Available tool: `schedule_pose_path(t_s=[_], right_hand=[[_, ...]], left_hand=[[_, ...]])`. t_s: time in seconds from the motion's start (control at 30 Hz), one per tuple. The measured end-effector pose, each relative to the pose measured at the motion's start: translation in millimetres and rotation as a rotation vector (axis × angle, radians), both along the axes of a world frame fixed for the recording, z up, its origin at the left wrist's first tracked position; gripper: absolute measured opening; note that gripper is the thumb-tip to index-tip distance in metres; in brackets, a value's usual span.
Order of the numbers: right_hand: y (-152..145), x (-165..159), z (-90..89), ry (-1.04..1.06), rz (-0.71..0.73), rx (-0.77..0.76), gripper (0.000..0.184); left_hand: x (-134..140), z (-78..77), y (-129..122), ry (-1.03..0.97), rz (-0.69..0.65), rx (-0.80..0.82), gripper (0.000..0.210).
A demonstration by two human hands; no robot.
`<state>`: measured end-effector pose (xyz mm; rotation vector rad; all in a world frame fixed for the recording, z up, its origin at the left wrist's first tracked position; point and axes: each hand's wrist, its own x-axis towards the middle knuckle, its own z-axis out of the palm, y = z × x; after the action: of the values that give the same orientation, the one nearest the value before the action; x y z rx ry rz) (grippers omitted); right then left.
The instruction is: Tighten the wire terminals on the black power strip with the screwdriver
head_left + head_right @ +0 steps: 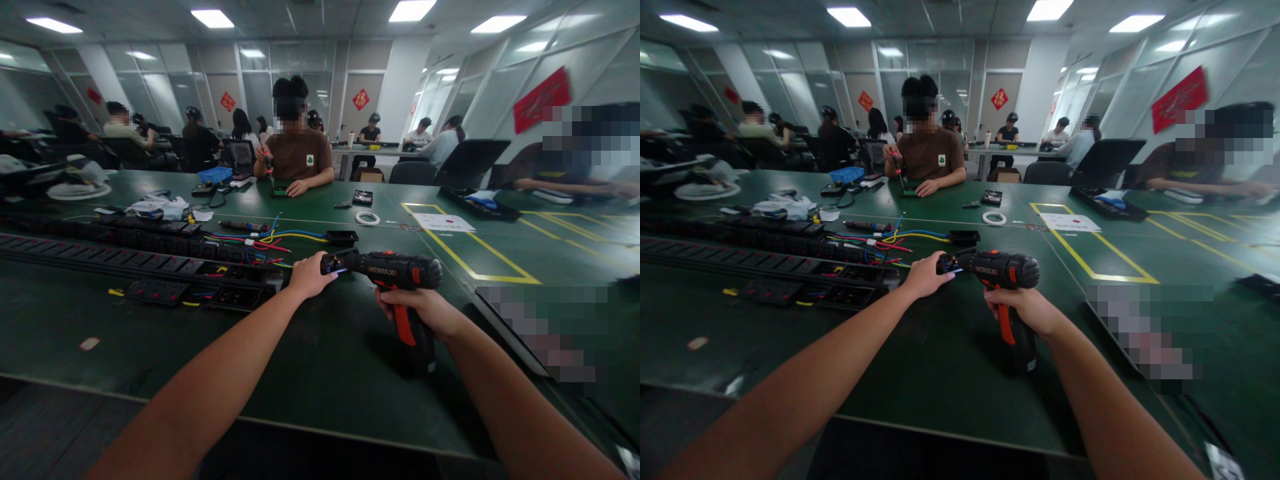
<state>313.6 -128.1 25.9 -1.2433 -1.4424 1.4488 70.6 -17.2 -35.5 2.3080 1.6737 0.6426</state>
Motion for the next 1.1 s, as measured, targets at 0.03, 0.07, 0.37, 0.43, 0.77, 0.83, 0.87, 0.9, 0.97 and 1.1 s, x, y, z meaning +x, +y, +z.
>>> schedule_pose_path(t_s=[0.03, 0.07, 0.37, 0.43, 0.77, 0.83, 0.87, 0.9, 0.97, 1.1], right_hand=[[-0.1, 0.0, 0.3, -0.003, 0.002, 0.005, 0.025], [-0.1, 0.1, 0.5, -0.013, 0.007, 0.006, 0.025], [0.4, 0.5, -2.3, -0.018, -0.006, 0.002, 0.026], [0.4, 0.9, -2.8, -0.020, -0.007, 0.006, 0.026], [0.7, 2.5, -3.4, -0.031, 0.013, 0.010, 0.028], [0.2, 1.6, -2.7, -0.036, 0.004, 0.013, 0.028], [0.0, 1.1, -2.2, -0.038, 0.001, 0.013, 0.028], [-0.3, 0.7, -1.6, -0.041, -0.001, 0.013, 0.028], [-0.9, 0.1, -0.6, -0.047, -0.001, 0.009, 0.028], [-1.4, -0.1, 0.7, -0.053, -0.012, 0.004, 0.029]], left_hand=[[-0.1, -0.1, 0.0, -0.001, -0.002, 0.002, 0.059], [-0.2, -0.1, 0.1, -0.003, -0.002, 0.004, 0.059], [0.4, 0.7, -0.9, -0.002, -0.004, 0.001, 0.060], [0.4, 0.5, -0.9, -0.002, -0.001, 0.004, 0.060], [0.0, 0.0, -0.1, -0.003, -0.006, 0.004, 0.059], [0.0, 0.4, -0.1, -0.001, -0.003, -0.002, 0.060], [0.0, 0.5, 0.0, 0.000, -0.003, -0.005, 0.060], [0.0, 0.7, 0.0, 0.001, -0.001, -0.005, 0.060], [0.0, 1.0, -0.2, 0.002, -0.001, -0.006, 0.060], [-0.1, 1.8, -0.7, 0.003, -0.006, -0.009, 0.059]])
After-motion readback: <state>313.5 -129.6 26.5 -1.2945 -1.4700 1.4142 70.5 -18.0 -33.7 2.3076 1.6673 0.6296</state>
